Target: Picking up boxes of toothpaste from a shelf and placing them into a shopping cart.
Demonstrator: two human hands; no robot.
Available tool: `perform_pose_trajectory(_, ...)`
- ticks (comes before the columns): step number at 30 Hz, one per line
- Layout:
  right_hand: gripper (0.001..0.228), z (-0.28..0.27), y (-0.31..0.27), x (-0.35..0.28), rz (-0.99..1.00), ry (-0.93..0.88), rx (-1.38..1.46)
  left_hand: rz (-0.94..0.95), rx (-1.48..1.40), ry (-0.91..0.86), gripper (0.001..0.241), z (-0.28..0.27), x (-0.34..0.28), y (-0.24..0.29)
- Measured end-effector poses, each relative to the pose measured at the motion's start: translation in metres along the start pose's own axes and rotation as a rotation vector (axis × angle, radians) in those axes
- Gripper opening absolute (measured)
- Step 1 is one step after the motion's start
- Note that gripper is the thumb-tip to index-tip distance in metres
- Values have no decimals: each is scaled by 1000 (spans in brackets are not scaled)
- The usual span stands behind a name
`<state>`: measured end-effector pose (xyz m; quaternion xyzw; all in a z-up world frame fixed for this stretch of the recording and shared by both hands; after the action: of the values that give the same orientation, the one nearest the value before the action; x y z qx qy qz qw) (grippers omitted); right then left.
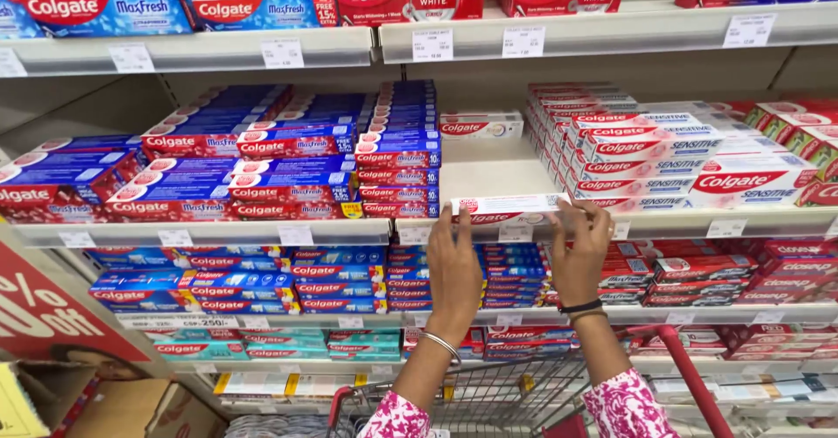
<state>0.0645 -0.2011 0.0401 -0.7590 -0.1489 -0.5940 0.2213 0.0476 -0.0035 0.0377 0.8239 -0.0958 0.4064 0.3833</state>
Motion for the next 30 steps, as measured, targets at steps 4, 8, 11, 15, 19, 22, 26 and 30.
perform_pose_trajectory(4, 23, -5, -22, 21, -118, 16, -147, 104, 341, 23, 60, 8, 16, 5)
perform_pose_trajectory(8, 15, 14, -14, 36, -154, -120, -113, 224, 365, -7, 53, 22, 39, 2)
perform_pose_trajectory(11, 11, 35, -1, 49, -155, -213, -122, 226, 489, -1, 50, 60, 57, -19)
perform_pose_trajectory(15, 11, 80, 24, 61, -184, -313, -206, 62, 658, -81, 55, 117, 88, -51)
perform_pose_trajectory(19, 14, 128, 53, 75, -181, -424, -268, -70, 668, -209, 57, 148, 121, -64)
perform_pose_trajectory(22, 17, 168, 89, 77, -71, -531, -230, -115, 759, -271, 62, 169, 139, -76)
perform_pose_trajectory(26, 31, 195, 102, 85, -53, -607, -187, -215, 775, -389, 69, 195, 162, -93)
perform_pose_trajectory(30, 37, 204, 99, 93, -45, -651, -174, -293, 800, -426, 71, 222, 179, -112)
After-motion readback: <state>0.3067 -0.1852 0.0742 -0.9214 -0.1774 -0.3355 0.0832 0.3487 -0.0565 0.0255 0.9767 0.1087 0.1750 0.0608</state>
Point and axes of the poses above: each hand's wrist, its own x-axis towards the middle knuckle, its own z-axis out of the palm, y = z × x, the point moved 4 cm from there along x, towards the middle knuckle, and after that the axes turned 8 degrees about -z, right-handed, at the moved point
